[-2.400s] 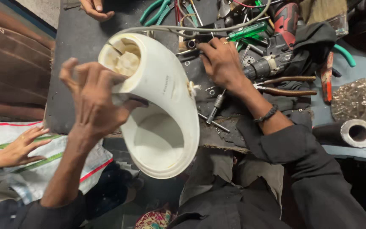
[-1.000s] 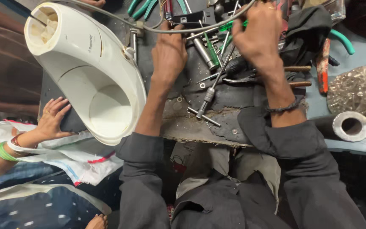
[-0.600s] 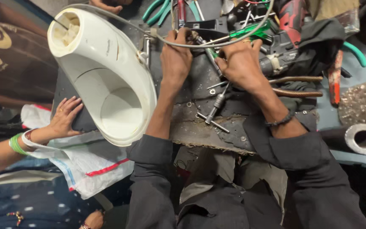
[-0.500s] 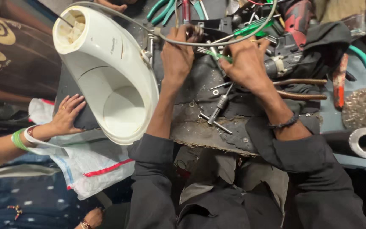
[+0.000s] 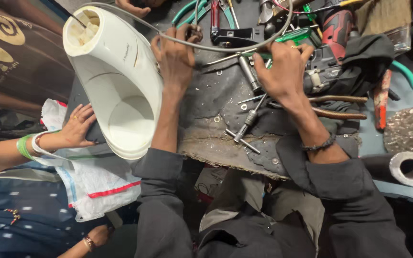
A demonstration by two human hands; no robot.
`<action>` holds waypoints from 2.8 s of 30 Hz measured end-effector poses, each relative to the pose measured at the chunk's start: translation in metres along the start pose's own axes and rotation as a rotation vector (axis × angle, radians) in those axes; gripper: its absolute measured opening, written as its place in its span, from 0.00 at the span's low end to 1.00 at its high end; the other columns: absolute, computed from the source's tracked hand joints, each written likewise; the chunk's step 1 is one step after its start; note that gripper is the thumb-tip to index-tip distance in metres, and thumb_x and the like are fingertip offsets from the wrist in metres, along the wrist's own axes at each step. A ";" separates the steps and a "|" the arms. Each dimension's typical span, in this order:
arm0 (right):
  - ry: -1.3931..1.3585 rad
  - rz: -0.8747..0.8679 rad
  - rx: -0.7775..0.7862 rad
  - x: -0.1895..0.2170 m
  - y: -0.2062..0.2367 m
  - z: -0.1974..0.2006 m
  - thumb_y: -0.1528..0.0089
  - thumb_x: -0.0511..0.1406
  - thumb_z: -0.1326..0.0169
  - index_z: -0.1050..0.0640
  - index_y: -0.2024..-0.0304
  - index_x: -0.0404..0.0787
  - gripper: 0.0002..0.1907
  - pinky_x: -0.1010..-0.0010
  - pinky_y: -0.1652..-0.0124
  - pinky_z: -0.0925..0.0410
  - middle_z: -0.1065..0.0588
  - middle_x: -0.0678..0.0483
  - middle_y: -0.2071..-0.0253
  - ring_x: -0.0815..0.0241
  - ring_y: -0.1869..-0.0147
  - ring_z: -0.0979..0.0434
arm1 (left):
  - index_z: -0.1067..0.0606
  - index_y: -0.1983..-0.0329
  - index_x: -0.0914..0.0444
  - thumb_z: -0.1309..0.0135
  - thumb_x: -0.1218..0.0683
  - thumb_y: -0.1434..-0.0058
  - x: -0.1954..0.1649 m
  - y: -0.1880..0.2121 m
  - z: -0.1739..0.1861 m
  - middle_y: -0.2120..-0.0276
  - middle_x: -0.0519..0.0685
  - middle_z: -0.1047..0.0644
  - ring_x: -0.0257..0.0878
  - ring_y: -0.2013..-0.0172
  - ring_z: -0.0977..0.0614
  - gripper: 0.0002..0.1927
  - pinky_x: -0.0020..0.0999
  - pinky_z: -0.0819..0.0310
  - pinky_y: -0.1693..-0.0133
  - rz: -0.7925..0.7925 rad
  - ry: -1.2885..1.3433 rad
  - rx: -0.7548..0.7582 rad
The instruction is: The person uses a screwdriver to adjust a small electrical component, then connects it to a white appliance. They manipulate wires and the component while another person holds the appliance steady.
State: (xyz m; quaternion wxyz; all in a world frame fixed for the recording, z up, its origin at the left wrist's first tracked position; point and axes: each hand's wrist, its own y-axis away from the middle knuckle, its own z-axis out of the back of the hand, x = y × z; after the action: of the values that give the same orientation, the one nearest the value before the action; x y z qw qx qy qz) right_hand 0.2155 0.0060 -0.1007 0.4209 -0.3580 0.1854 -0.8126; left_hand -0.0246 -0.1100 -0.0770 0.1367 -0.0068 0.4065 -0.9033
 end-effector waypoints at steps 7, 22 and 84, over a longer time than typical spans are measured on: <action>-0.091 -0.003 -0.100 0.007 -0.004 0.012 0.35 0.37 0.38 0.18 0.59 0.39 0.08 0.56 0.49 0.44 0.20 0.50 0.61 0.49 0.55 0.26 | 0.26 0.41 0.60 0.42 0.53 0.29 0.004 -0.001 0.004 0.55 0.50 0.23 0.46 0.48 0.23 0.15 0.52 0.42 0.39 -0.063 -0.037 0.011; -0.131 0.020 -0.136 0.014 -0.007 0.013 0.33 0.37 0.37 0.18 0.60 0.39 0.07 0.57 0.49 0.42 0.19 0.52 0.60 0.51 0.55 0.25 | 0.26 0.41 0.62 0.38 0.49 0.28 0.037 0.005 0.014 0.56 0.50 0.20 0.43 0.52 0.22 0.18 0.50 0.40 0.39 -0.258 -0.042 -0.005; -0.319 0.045 -0.226 0.024 -0.021 0.045 0.27 0.31 0.42 0.19 0.53 0.33 0.05 0.64 0.54 0.28 0.19 0.45 0.57 0.53 0.55 0.18 | 0.24 0.69 0.67 0.45 0.45 0.30 -0.044 -0.006 -0.090 0.80 0.46 0.27 0.32 0.81 0.27 0.21 0.27 0.35 0.78 0.622 1.789 0.335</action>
State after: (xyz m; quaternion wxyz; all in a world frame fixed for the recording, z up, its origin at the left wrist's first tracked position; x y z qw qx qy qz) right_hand 0.2281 -0.0014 -0.0478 0.4199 -0.5229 0.2145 -0.7101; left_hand 0.0051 -0.0289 -0.1284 0.0086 0.8126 0.2095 -0.5437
